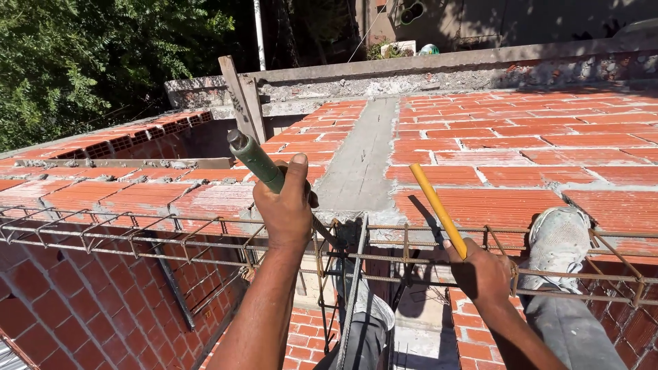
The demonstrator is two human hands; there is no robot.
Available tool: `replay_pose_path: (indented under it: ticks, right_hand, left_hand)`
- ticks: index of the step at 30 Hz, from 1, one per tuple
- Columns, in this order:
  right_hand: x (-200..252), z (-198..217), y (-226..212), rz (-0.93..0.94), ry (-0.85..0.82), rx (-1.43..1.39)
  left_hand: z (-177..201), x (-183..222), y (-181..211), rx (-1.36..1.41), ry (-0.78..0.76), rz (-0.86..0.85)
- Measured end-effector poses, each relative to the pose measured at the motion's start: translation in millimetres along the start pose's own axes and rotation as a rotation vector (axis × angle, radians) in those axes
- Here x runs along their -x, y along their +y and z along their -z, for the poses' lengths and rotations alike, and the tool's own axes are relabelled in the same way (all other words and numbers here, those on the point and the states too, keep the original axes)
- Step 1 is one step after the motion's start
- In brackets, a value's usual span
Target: The person spreads wet concrete into a narrow channel between red roof tiles using a green-handled trowel and a yellow rod. They repeatedly smooth and level the concrete along the channel while standing on a metal scaffold.
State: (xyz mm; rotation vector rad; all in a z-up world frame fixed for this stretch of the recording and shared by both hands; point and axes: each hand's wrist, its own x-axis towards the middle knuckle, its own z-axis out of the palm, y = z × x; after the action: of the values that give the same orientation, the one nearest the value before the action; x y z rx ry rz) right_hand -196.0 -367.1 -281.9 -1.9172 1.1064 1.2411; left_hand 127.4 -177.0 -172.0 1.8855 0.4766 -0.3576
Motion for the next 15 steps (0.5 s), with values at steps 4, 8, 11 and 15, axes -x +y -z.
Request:
replay_pose_path:
  ticks: [4, 8, 11, 15]
  right_hand:
    - [0.5, 0.9, 0.7, -0.009, -0.004, -0.053]
    - [-7.2, -14.4, 13.1, -0.003, -0.003, 0.005]
    - [-13.6, -44.6, 45.9, 0.11, 0.099, 0.001]
    - [-31.1, -58.0, 60.7, 0.158, 0.136, -0.063]
  left_hand:
    - [-28.2, -35.1, -15.6, 0.031, -0.004, -0.013]
    - [-53.0, -32.5, -12.9, 0.065, 0.06, 0.226]
    - [-40.0, 1.9, 1.4, 0.043, -0.067, 0.088]
    - [-3.6, 17.7, 12.2, -0.299, -0.14, -0.432]
